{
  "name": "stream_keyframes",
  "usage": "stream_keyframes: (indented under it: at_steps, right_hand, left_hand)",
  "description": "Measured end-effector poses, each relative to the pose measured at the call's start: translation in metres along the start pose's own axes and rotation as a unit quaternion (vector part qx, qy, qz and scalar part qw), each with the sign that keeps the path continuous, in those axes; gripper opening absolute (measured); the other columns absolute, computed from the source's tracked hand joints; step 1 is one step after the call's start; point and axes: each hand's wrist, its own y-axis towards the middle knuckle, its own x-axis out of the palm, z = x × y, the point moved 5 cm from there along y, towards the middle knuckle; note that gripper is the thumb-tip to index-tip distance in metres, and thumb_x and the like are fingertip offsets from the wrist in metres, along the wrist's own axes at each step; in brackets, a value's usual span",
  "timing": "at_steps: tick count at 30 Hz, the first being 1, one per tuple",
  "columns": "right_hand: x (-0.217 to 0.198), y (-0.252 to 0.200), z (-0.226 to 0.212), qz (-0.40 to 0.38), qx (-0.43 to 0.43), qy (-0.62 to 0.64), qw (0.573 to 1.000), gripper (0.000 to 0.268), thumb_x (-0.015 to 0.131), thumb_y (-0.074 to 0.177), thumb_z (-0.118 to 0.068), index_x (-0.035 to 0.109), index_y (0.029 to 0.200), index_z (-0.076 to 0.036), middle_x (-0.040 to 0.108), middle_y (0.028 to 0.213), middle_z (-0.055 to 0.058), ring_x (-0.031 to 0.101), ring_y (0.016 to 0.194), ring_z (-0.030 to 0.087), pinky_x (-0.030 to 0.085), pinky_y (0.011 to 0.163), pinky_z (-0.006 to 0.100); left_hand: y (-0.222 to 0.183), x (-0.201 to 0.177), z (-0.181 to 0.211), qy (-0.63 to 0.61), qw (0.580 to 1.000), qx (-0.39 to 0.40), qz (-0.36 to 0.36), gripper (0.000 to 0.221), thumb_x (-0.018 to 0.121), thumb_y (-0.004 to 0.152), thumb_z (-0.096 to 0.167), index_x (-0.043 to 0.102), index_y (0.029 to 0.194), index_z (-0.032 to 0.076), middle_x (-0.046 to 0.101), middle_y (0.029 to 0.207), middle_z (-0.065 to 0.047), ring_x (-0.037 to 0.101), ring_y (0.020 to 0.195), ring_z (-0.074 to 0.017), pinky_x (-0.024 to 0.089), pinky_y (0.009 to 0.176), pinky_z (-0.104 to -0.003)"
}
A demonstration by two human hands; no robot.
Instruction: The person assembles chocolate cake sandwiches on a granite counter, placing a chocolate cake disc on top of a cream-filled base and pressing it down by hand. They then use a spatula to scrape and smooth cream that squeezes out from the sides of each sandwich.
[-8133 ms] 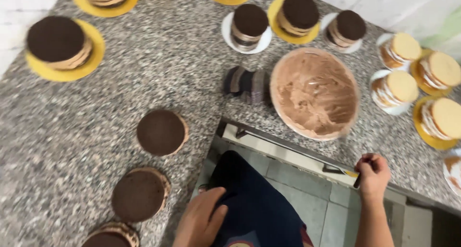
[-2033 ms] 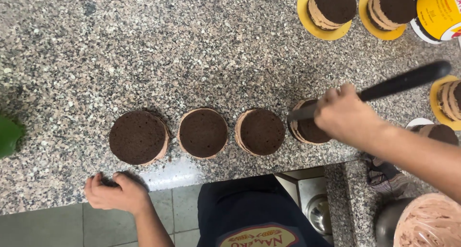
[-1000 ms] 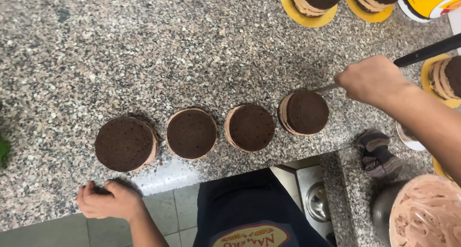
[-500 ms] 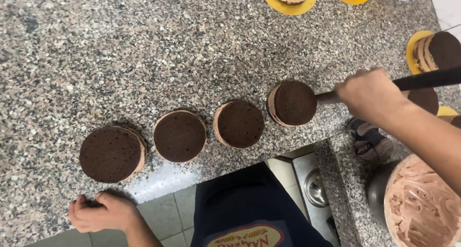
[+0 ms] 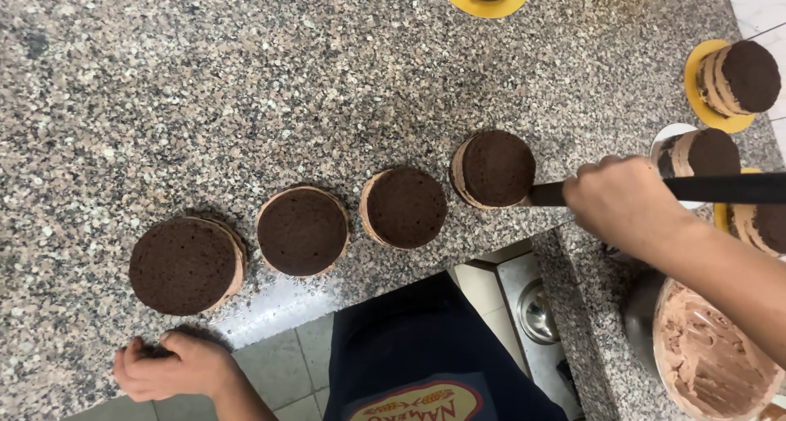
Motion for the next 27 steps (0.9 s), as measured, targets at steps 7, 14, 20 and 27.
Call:
stream_keyframes:
  at_steps: [7, 14, 20, 27]
  right_hand:
    - [-0.002, -0.012, -0.014, -0.016, -0.010, 0.091, 0.996, 0.014, 0.060, 0.093, -0.023, 0.072, 0.097, -0.018, 0.071, 0.067, 0.002, 0.072, 0.062, 0.021, 0.059, 0.053, 0.037]
    - [0.004, -0.020, -0.009, -0.029, -0.003, 0.137, 0.990, 0.033, 0.051, 0.098, -0.031, 0.068, 0.126, -0.027, 0.071, 0.074, 0.004, 0.072, 0.060, 0.022, 0.058, 0.052, 0.038]
    - [0.049, -0.030, 0.024, -0.187, 0.038, 0.329, 0.925, 0.048, 0.055, 0.099, -0.036, 0.056, 0.146, -0.045, 0.075, 0.093, -0.018, 0.067, 0.057, 0.010, 0.055, 0.057, 0.026]
    - [0.046, -0.009, 0.045, -0.104, 0.022, 0.554, 0.826, 0.070, 0.071, 0.090, -0.036, 0.046, 0.156, -0.033, 0.077, 0.109, 0.010, 0.065, 0.082, 0.022, 0.055, 0.068, 0.036]
  left_hand:
    - [0.000, 0.000, -0.001, 0.005, 1.000, -0.007, -0.003, 0.035, 0.055, 0.098, 0.019, 0.055, 0.124, -0.004, 0.049, 0.146, -0.019, 0.037, 0.145, -0.0397, 0.029, 0.120, -0.059]
    - [-0.001, -0.002, 0.003, 0.003, 1.000, 0.000, -0.011, 0.038, 0.055, 0.094, 0.015, 0.055, 0.125, -0.005, 0.047, 0.148, -0.020, 0.037, 0.145, -0.0402, 0.029, 0.120, -0.059]
    - [-0.002, 0.000, 0.000, 0.003, 1.000, 0.005, -0.006, 0.039, 0.058, 0.099, 0.023, 0.055, 0.127, -0.005, 0.047, 0.149, -0.021, 0.037, 0.146, -0.0409, 0.029, 0.120, -0.059]
    - [-0.001, -0.001, 0.006, 0.008, 1.000, 0.004, -0.006, 0.043, 0.054, 0.106, 0.032, 0.055, 0.127, -0.005, 0.046, 0.154, -0.022, 0.037, 0.145, -0.0406, 0.028, 0.120, -0.059]
